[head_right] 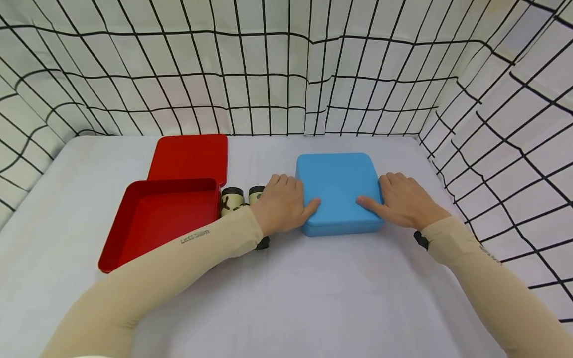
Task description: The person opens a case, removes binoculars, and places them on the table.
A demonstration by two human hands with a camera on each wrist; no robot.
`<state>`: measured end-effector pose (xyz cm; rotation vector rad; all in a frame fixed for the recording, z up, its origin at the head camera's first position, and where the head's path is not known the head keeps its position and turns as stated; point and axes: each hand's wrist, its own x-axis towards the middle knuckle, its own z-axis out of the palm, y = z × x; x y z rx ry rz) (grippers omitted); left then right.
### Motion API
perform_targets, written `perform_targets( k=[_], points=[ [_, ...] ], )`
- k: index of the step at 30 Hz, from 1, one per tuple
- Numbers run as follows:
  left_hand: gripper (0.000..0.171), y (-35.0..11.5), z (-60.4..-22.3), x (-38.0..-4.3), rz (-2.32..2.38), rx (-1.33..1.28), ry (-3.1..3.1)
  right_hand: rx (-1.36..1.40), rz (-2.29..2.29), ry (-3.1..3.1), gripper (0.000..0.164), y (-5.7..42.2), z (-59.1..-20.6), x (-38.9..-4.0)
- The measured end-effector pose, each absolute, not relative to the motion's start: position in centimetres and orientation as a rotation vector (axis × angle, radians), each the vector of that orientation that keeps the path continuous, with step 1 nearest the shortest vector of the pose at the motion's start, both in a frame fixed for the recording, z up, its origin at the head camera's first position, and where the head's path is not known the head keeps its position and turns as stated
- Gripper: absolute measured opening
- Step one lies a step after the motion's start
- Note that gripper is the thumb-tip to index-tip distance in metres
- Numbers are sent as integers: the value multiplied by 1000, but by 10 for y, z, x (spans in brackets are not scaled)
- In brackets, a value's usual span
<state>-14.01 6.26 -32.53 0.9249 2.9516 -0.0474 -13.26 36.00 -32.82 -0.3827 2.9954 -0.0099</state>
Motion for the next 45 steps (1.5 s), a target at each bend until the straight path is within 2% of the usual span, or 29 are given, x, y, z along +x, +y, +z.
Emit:
perform_targets(
  k=[18,36,45],
  points=[
    [65,44,-321,-120,-36,920,2946,-448,-5,3033,80,342,-326,-113],
    [57,27,-322,-99,-27,975,3020,-463,17,3025,83,327,-326,-96],
    [58,21,-325,-93,-42,1000,3042,-500,16,3045,78,322,-327,-89]
  ],
)
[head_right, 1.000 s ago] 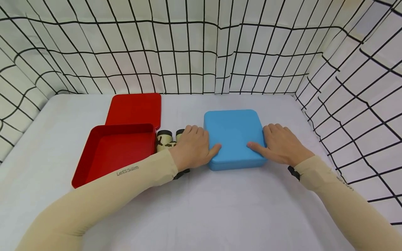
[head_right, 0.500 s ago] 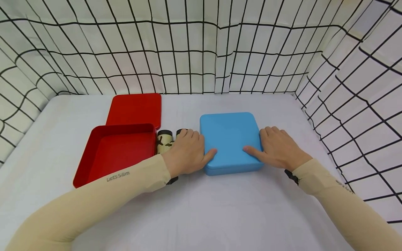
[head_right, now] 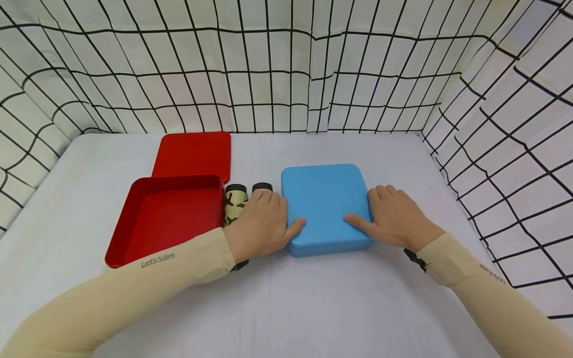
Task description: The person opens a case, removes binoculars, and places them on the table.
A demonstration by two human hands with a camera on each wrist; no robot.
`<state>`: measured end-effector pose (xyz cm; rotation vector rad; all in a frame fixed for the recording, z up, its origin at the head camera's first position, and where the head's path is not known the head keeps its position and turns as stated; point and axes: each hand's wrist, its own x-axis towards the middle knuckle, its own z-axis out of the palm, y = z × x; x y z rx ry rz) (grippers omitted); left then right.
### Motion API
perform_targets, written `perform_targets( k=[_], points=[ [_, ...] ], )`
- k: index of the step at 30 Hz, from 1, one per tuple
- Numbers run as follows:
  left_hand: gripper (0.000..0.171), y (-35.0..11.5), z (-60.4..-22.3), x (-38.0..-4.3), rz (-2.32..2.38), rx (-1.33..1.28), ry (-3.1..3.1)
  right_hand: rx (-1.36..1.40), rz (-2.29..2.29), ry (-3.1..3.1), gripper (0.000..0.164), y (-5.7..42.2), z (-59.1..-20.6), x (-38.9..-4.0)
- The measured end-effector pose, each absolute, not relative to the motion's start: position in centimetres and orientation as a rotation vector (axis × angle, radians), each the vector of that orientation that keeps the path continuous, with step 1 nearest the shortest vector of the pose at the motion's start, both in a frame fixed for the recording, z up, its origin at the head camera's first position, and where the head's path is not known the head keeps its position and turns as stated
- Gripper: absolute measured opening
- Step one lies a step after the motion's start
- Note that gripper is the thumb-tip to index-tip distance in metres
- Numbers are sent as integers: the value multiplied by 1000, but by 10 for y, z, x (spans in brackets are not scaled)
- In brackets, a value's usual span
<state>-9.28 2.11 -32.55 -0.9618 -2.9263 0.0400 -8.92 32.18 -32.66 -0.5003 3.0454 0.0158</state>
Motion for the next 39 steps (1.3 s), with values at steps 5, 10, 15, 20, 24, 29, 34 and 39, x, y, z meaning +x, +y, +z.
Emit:
perform_targets(
  k=[5,10,15,20,24,29,34,39],
  points=[
    [60,18,-325,-90,76,-971,-2966,-525,26,3060,76,319,-327,-86],
    [61,16,-325,-89,58,-979,-2970,-542,43,3072,75,318,-327,-82],
    [60,15,-324,-87,54,-985,-2949,-539,48,3076,75,317,-327,-80],
    [61,15,-323,-87,49,-982,-2982,-536,45,3072,73,317,-327,-80],
    [62,14,-323,-87,46,-978,-3005,-552,47,3076,70,316,-327,-80],
    [59,11,-323,-88,47,-970,-2997,-574,43,3080,70,314,-327,-82],
    [58,8,-323,-87,40,-977,-2973,-570,44,3081,72,311,-326,-82],
    [55,6,-324,-86,2,-988,-2950,-549,41,3068,75,310,-327,-80]
  ],
)
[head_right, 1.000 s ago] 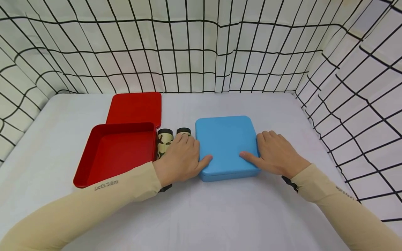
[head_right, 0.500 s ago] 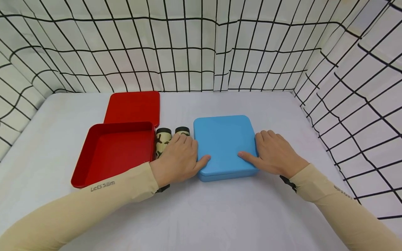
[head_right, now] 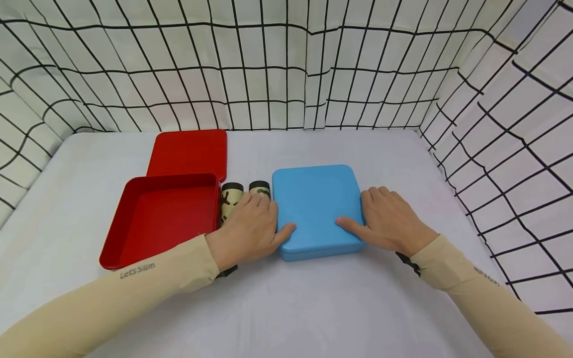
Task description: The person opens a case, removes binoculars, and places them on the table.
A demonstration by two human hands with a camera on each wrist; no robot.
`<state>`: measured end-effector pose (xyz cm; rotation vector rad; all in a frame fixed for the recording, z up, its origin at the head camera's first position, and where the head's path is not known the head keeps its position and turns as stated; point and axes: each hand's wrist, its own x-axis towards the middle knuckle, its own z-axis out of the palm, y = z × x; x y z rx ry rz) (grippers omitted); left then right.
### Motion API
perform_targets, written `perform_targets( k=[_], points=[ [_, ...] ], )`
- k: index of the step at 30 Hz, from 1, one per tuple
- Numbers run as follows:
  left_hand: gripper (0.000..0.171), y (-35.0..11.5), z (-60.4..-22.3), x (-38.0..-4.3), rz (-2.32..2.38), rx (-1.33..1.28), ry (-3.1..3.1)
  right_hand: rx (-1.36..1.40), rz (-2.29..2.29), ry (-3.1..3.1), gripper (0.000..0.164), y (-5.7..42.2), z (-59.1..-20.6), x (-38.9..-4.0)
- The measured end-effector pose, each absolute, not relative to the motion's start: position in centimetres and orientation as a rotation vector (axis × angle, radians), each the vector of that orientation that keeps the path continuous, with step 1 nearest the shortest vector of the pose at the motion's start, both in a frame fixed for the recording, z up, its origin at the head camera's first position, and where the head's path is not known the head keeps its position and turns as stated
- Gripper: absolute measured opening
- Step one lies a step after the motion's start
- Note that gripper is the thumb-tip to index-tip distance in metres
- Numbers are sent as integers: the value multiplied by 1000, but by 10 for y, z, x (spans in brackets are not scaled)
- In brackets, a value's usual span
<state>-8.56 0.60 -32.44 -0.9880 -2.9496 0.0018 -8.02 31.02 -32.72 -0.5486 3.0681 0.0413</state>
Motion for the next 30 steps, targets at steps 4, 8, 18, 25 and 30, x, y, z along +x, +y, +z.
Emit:
perform_targets(
  k=[4,8,18,25,30],
  points=[
    [54,3,-325,-85,-10,-992,-2909,-561,33,3075,75,310,-328,-79],
    [53,1,-327,-84,-19,-995,-2871,-581,29,3085,73,310,-329,-80],
    [56,-1,-327,-85,-19,-1013,-2848,-547,12,3058,73,310,-327,-79],
    [62,-4,-312,-98,-14,-944,-2975,-511,-36,3023,66,313,-325,-82],
    [49,-13,-304,-112,-230,-925,-2878,-454,-110,3005,66,320,-322,-85]
  ],
)
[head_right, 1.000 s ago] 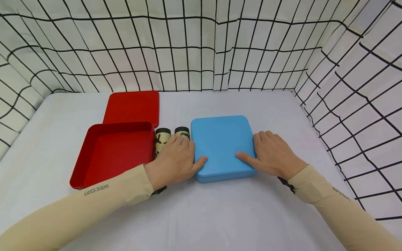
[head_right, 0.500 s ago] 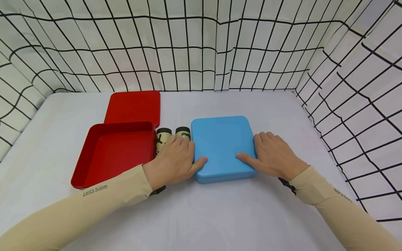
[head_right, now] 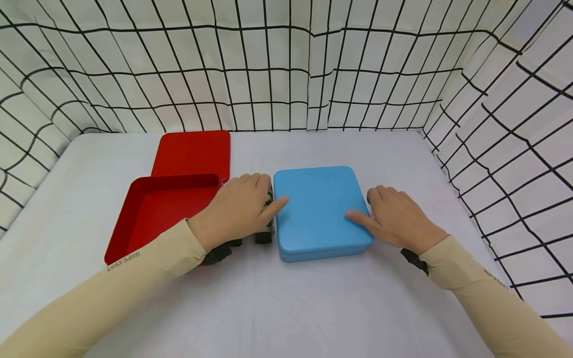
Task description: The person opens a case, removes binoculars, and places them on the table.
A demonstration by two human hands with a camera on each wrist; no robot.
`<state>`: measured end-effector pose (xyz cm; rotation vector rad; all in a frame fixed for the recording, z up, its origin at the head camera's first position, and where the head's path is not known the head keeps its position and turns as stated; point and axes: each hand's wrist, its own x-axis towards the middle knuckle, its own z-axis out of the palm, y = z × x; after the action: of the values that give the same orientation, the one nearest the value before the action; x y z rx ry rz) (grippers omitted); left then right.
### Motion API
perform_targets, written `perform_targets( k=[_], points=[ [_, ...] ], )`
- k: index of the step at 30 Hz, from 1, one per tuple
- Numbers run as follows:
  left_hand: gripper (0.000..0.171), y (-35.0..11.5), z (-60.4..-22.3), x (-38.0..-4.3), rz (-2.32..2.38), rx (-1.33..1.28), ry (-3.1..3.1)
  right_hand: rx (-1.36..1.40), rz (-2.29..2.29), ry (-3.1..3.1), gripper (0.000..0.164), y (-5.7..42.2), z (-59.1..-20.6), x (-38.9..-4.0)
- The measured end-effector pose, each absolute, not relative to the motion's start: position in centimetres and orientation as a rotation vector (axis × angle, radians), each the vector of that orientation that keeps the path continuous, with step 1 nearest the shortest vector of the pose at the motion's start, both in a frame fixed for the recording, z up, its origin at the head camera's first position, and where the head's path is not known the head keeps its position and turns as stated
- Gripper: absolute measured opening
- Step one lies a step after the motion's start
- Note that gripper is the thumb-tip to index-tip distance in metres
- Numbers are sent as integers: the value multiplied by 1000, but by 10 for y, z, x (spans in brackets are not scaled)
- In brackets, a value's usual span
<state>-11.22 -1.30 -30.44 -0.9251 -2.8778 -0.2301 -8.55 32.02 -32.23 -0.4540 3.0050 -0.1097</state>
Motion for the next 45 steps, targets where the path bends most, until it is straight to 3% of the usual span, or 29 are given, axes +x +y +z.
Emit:
perform_targets(
  k=[4,9,24,34,45],
  points=[
    [44,-18,-305,-121,-537,-926,-2868,-380,-246,2986,73,325,-319,-88],
    [50,-21,-304,-125,-1076,-858,-2929,-316,-485,2968,74,329,-317,-92],
    [47,-27,-295,-129,-2318,-275,-2980,-2,-1108,2593,65,343,-306,-103],
    [58,-24,-297,-128,-2545,-88,-2952,99,-1452,2286,66,347,-310,-107],
    [62,-22,-301,-129,-2665,-20,-2866,84,-1521,2191,56,347,-315,-110]
  ],
)
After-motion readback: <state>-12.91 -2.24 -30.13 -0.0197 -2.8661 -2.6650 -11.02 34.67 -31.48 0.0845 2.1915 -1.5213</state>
